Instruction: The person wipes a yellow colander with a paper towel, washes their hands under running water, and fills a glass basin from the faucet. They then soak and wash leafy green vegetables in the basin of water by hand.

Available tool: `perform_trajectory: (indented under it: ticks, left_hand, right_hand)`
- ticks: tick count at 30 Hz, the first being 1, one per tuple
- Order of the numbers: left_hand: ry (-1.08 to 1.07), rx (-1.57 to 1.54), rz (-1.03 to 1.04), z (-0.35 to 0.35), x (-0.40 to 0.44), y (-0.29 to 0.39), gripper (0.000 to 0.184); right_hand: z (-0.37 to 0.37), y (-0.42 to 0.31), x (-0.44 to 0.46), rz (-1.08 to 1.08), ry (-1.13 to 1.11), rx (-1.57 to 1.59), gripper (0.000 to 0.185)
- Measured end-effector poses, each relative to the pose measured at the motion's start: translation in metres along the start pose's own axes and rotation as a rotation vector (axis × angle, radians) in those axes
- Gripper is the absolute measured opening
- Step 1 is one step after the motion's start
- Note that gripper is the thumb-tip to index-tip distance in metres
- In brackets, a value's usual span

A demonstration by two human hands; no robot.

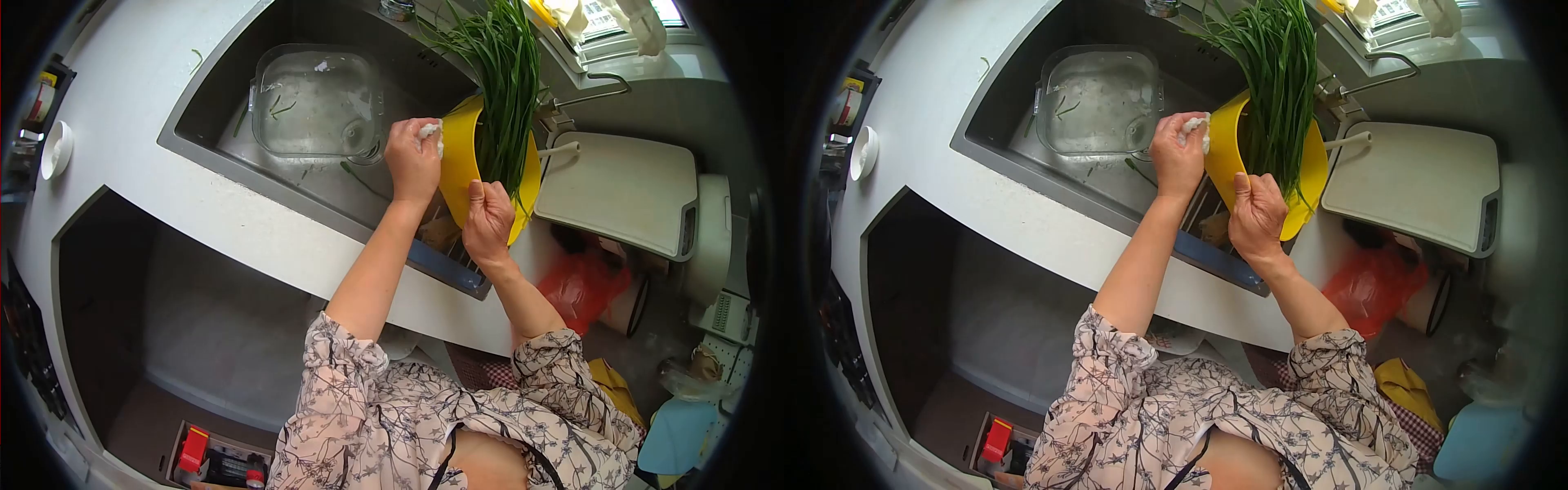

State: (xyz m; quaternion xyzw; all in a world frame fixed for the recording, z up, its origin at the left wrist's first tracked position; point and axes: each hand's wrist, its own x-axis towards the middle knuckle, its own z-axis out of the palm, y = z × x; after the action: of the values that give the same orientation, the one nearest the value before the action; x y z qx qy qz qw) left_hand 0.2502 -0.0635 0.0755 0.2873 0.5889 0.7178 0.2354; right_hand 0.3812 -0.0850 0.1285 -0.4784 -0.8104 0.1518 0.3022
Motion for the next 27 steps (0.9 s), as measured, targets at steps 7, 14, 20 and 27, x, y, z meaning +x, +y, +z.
perform_trajectory:
  ticks: [7, 14, 20, 27]
  left_hand:
    - [0.047, -0.132, 0.121, 0.002, -0.039, 0.024, 0.018]
    - [0.025, 0.016, 0.207, 0.001, -0.021, 0.02, 0.016]
    - [-0.041, -0.017, 0.143, 0.005, 0.001, 0.027, 0.012]
    - [0.111, -0.093, 0.176, 0.017, -0.05, 0.028, 0.018]
  right_hand:
    - [-0.003, -0.001, -0.002, -0.008, 0.002, -0.029, 0.032]
    - [-0.005, -0.006, -0.001, 0.011, 0.003, -0.025, 0.034]
    - [-0.01, -0.002, -0.003, -0.006, -0.008, -0.047, 0.029]
    - [-0.01, -0.005, 0.003, 0.048, 0.009, 0.005, 0.03]
